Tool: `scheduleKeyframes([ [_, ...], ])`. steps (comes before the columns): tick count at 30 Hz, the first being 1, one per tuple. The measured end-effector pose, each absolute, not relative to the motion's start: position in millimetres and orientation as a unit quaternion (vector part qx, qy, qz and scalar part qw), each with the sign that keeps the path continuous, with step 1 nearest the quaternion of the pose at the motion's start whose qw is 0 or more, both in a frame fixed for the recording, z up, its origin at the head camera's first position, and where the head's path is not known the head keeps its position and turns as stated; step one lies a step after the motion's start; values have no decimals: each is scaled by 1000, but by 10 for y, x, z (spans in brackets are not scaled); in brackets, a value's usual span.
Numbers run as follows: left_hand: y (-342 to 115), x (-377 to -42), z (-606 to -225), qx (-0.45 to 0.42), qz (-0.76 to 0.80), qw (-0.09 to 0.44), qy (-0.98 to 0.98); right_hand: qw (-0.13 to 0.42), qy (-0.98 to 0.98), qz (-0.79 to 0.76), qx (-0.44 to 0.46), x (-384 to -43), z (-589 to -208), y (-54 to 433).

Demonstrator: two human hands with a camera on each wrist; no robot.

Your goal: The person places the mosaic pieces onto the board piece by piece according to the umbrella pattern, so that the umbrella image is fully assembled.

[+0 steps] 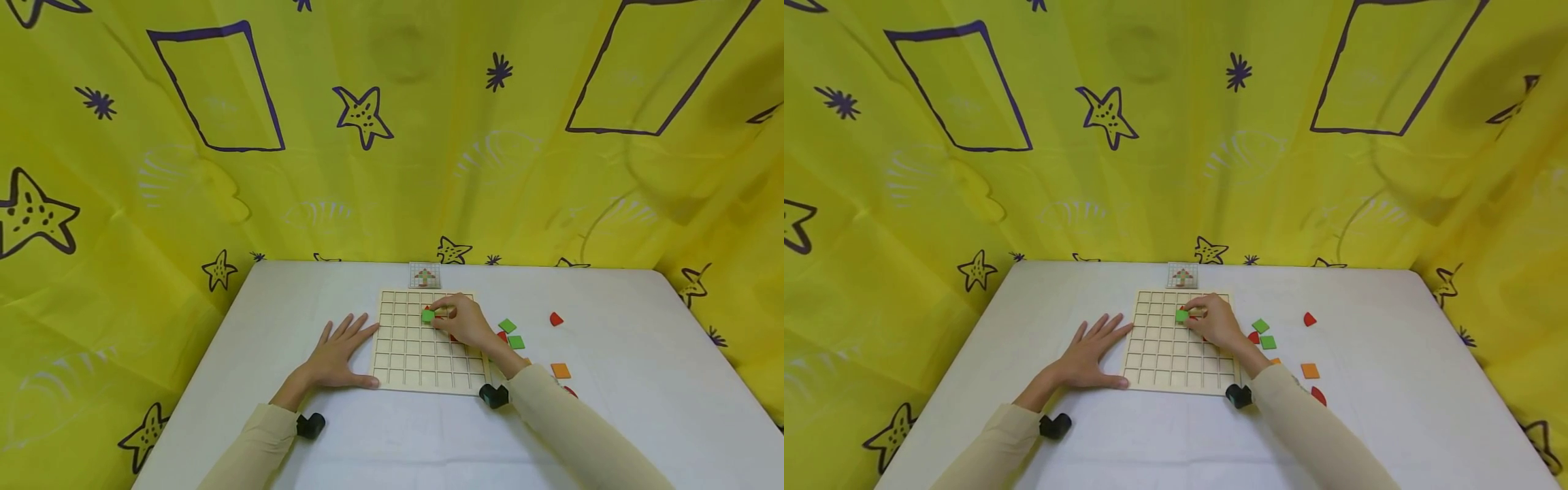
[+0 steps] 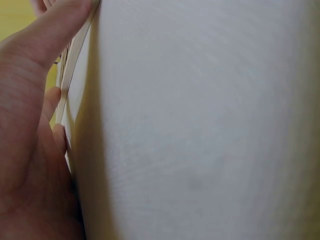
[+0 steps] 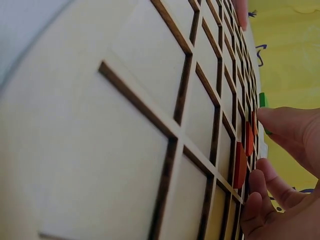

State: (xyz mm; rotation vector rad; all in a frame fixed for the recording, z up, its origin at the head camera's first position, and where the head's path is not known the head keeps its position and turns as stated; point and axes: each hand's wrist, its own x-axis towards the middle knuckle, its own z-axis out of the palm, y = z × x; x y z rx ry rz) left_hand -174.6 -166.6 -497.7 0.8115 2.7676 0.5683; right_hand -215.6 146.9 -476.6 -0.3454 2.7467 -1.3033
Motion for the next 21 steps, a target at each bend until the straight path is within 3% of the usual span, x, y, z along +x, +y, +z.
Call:
scheduleKeyframes([
  [21,-1663,-1737,-4966,274,195,97,937,22,912,-389,-125,-2149,-4788,1416],
])
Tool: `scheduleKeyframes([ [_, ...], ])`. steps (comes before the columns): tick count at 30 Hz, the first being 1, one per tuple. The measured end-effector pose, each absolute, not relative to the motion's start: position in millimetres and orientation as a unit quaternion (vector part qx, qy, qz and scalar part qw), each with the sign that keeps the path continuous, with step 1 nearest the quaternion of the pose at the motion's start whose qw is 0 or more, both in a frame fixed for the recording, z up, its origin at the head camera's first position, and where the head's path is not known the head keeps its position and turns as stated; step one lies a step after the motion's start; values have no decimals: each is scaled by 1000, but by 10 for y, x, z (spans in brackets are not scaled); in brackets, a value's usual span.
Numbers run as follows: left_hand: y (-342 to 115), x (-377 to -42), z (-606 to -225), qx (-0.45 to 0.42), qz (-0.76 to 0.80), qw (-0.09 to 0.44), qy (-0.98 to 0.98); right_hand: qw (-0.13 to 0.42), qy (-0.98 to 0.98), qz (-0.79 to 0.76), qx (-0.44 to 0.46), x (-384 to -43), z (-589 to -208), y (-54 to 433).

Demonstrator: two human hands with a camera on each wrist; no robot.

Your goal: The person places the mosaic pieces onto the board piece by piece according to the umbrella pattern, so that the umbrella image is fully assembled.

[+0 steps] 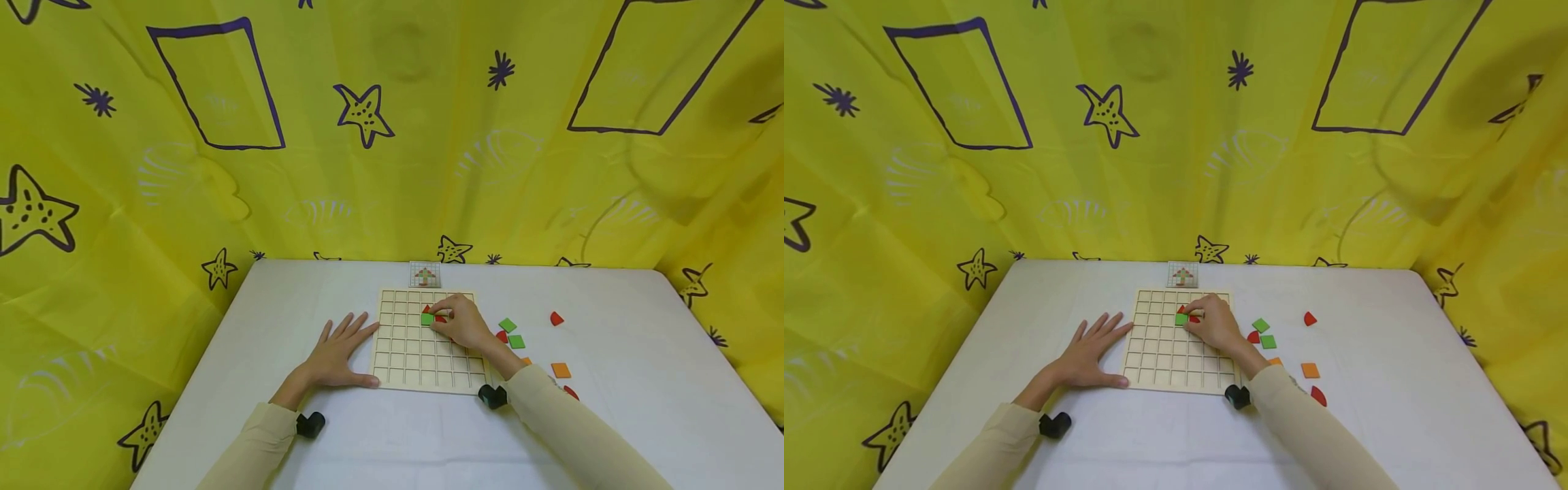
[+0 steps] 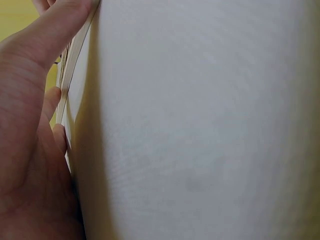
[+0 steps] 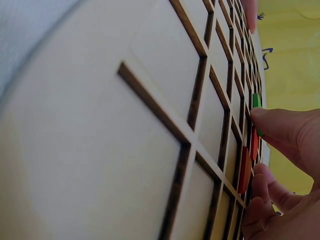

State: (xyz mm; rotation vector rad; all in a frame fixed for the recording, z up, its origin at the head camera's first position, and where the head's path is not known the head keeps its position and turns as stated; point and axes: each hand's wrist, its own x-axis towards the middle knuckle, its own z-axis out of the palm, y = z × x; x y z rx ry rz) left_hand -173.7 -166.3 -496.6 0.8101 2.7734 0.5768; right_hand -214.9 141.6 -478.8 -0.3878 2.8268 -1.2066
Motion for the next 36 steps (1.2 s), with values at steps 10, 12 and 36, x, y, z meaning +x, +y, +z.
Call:
scheduleKeyframes([
  [10,-1655,-1743,-4954,270,191,99,939,25,916,-381,-124,-2155,-4772,1413],
  [12,-1653,-1743,-4949,270,190,100,939,26,916,-380,-124,-2156,-4772,1412],
  [36,-1650,-1725,-4948,265,193,105,939,48,899,-383,-206,-2114,-4637,1743],
])
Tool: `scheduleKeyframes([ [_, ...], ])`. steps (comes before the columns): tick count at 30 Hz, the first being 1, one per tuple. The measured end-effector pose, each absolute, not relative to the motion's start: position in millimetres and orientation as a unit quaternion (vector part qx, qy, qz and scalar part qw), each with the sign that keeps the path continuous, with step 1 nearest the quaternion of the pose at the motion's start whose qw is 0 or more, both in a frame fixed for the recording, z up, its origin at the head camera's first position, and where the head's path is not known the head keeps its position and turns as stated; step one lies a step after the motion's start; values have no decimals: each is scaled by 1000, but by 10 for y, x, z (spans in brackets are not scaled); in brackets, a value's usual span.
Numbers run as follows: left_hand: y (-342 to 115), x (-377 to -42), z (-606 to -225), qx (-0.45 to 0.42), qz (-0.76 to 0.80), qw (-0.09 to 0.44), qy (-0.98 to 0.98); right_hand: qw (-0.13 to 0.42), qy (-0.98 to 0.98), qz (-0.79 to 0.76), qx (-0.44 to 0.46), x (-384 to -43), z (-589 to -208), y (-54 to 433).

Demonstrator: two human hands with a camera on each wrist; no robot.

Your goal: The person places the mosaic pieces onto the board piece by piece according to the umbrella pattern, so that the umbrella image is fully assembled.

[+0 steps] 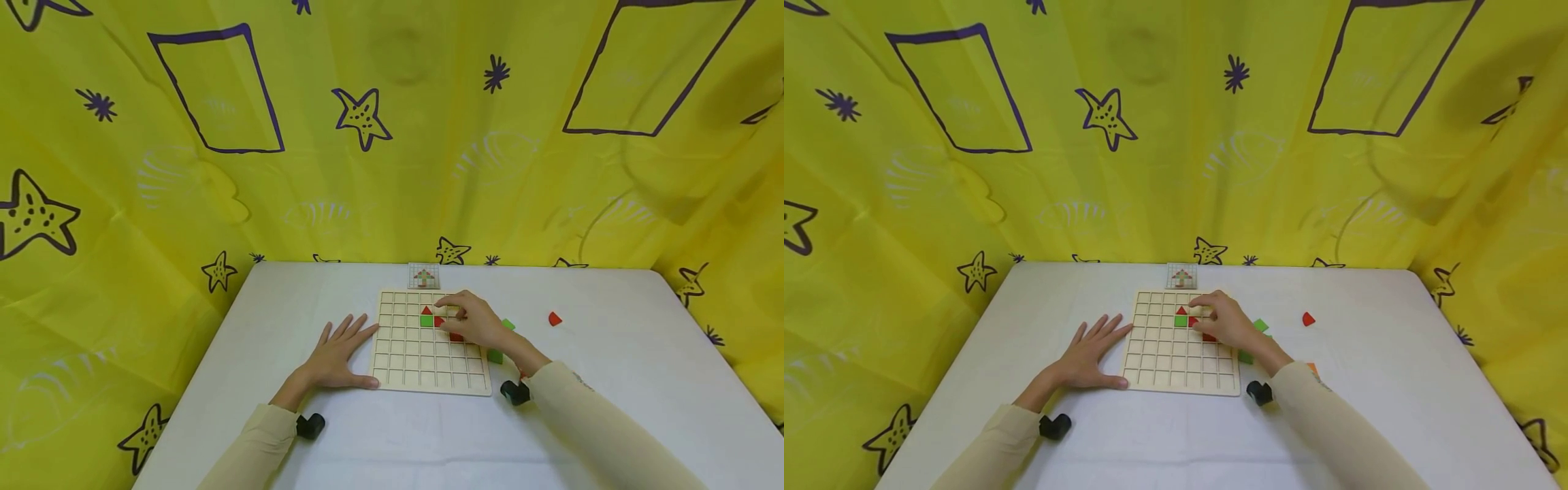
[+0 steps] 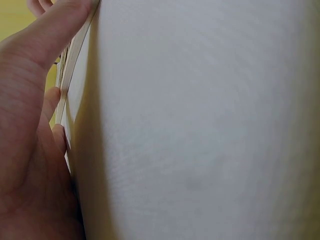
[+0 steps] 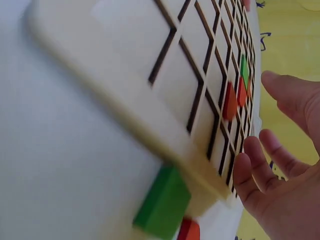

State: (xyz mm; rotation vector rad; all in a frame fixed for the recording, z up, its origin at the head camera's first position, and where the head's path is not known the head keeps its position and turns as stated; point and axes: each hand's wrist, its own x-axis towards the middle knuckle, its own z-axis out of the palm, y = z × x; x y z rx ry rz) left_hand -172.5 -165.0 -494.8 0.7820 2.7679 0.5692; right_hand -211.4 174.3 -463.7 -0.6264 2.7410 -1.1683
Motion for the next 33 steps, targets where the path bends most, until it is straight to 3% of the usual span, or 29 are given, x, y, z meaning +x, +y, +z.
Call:
scheduleKeyframes([
  [7,-1652,-1726,-4960,267,189,103,939,62,908,-370,-189,-2051,-4536,2030],
  [28,-1681,-1768,-5110,280,207,71,935,-8,923,-334,-191,-1693,-4485,2883],
  [33,-1690,-1776,-5135,272,189,78,940,-1,923,-341,-176,-1629,-4550,2992],
])
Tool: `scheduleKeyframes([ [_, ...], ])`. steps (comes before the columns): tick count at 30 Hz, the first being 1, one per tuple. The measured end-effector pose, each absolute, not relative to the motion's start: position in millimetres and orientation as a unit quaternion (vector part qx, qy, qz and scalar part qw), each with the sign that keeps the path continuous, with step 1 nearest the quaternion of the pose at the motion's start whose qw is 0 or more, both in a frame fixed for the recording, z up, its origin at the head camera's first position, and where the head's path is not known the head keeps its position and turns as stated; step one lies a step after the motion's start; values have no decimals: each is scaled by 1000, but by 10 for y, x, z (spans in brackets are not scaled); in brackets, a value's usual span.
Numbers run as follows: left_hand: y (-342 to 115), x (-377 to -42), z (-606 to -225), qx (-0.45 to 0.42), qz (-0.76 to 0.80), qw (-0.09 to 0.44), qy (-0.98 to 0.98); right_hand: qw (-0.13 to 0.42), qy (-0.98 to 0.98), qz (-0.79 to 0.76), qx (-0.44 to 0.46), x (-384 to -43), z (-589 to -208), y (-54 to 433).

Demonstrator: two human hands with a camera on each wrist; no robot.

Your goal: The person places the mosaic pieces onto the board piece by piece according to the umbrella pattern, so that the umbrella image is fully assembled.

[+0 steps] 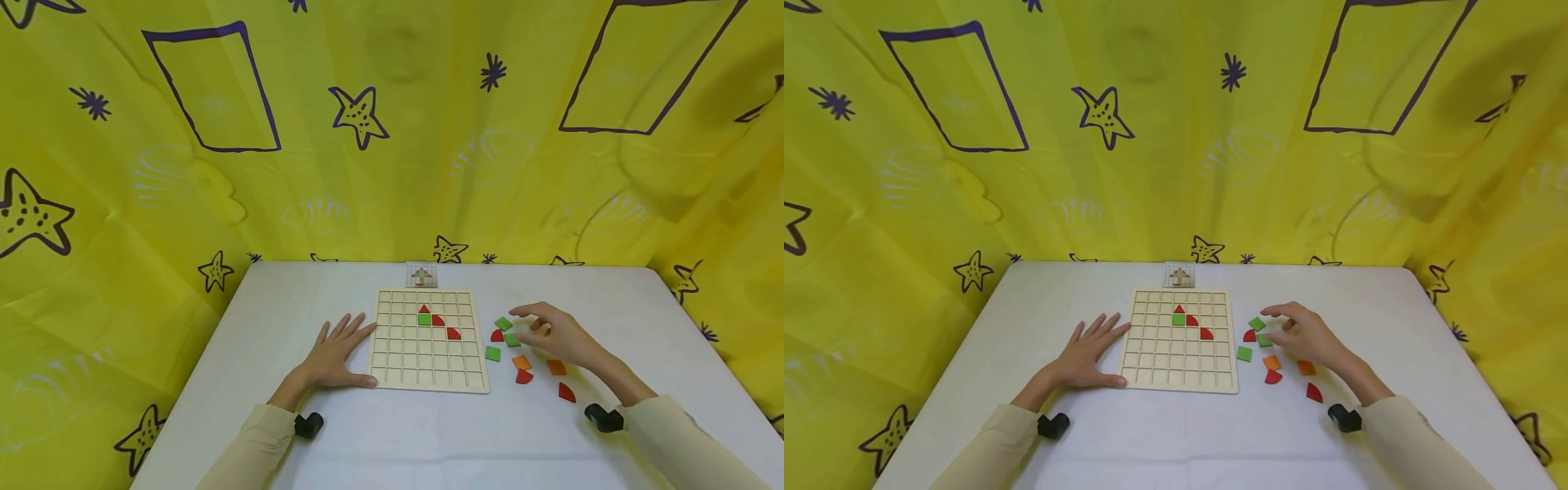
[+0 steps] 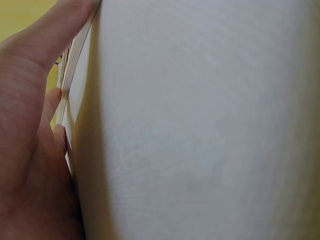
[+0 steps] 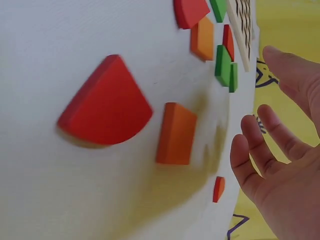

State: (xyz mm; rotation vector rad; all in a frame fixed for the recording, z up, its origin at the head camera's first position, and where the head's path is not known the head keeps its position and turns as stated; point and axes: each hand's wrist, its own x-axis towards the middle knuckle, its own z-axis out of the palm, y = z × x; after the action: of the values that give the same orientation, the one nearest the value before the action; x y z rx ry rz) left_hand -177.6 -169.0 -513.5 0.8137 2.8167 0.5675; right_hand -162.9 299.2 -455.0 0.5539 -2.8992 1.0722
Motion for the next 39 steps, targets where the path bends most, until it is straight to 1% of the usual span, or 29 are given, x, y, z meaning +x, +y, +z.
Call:
scheduleKeyframes([
  [4,-1679,-1758,-5064,270,197,88,938,-30,-923,352,152,-1609,-4624,3015],
  [7,-1666,-1744,-5002,272,198,96,937,-43,-924,352,147,-1600,-4663,3019],
  [10,-1658,-1736,-4966,270,187,103,939,-40,-926,345,148,-1595,-4692,3027],
  [21,-1653,-1741,-4979,269,190,100,939,-28,-929,336,156,-1594,-4774,3059],
  [29,-1655,-1738,-4973,271,188,99,939,-37,-930,339,140,-1605,-4820,3062],
  [39,-1650,-1730,-4956,269,194,99,938,-35,-930,336,142,-1616,-4807,3061],
])
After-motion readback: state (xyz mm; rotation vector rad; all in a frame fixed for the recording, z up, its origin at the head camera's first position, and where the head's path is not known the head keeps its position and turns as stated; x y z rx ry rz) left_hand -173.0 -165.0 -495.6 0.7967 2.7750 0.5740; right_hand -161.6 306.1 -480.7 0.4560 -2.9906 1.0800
